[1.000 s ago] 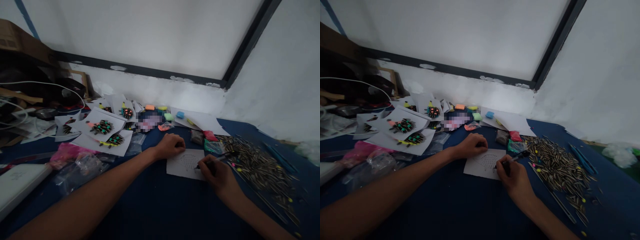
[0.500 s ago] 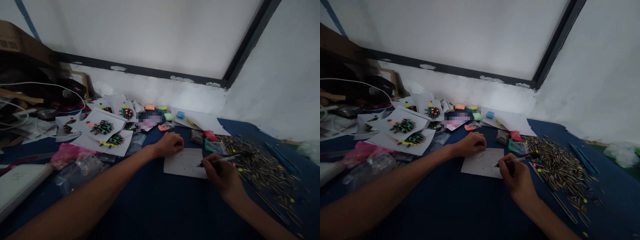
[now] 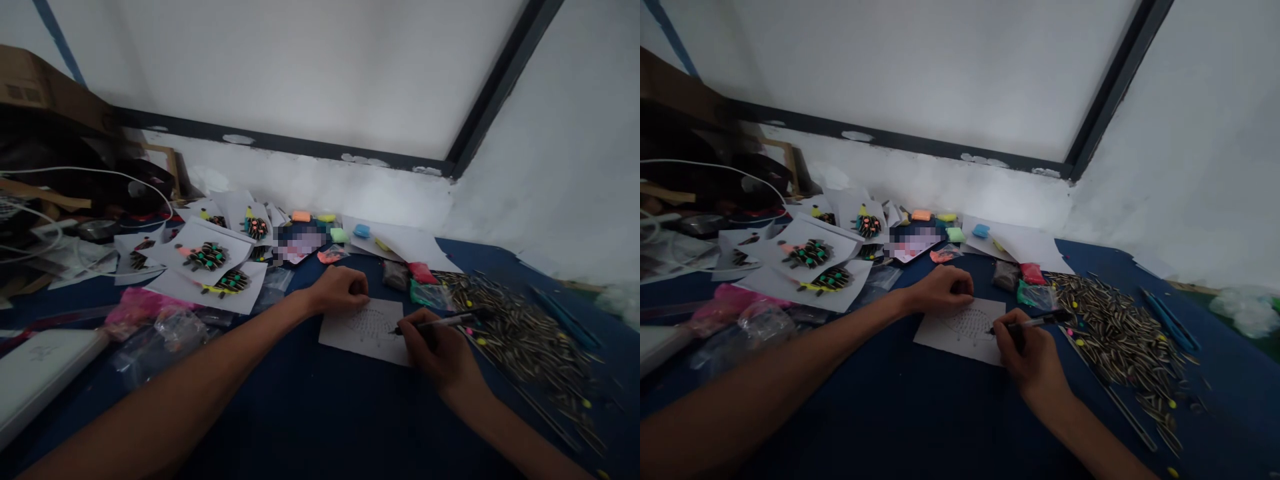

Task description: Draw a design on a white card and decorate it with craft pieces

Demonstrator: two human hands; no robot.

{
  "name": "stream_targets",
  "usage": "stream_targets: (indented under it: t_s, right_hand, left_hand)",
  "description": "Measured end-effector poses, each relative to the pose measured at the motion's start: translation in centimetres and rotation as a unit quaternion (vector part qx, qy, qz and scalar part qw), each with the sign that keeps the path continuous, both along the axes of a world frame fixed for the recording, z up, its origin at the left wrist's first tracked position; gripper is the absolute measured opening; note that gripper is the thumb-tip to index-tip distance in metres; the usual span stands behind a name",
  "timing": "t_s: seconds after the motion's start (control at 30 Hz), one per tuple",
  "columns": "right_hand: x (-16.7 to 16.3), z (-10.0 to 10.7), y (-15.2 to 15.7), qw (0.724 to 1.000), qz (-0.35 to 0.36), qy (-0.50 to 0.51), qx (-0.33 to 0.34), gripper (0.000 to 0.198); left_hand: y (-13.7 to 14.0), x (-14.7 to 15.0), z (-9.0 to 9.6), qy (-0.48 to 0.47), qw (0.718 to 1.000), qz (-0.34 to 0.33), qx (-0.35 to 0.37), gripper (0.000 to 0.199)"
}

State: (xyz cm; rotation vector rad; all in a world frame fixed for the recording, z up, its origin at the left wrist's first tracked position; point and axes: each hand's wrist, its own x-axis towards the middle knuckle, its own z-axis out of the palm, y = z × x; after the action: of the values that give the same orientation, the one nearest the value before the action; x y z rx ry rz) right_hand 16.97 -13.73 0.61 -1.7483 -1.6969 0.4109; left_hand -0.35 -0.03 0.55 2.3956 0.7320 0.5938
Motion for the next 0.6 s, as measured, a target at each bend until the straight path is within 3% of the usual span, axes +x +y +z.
stream_targets:
  t_s: [0.17,0.33,0.6]
  right_hand:
    - [0.3,-0.2,0.1,1.000,0.014,-0.016,0.003,0.032]
    - [0.4,-0.2,0.2,0.999,0.015,-0.031,0.000,0.030]
    - [0.0,0.2,0.2,0.999,0.008,-0.044,0.008,0.027]
  left_hand:
    - [-0.5,0.3,0.0,0.008,0.998,0.017,0.059,0.010]
    - [-0.5,0.4,-0.2,0.024,0.998,0.026,0.060,0.011]
    - [-1.5,1.0,-0.4,0.030,0.982,0.013,0.187,0.017]
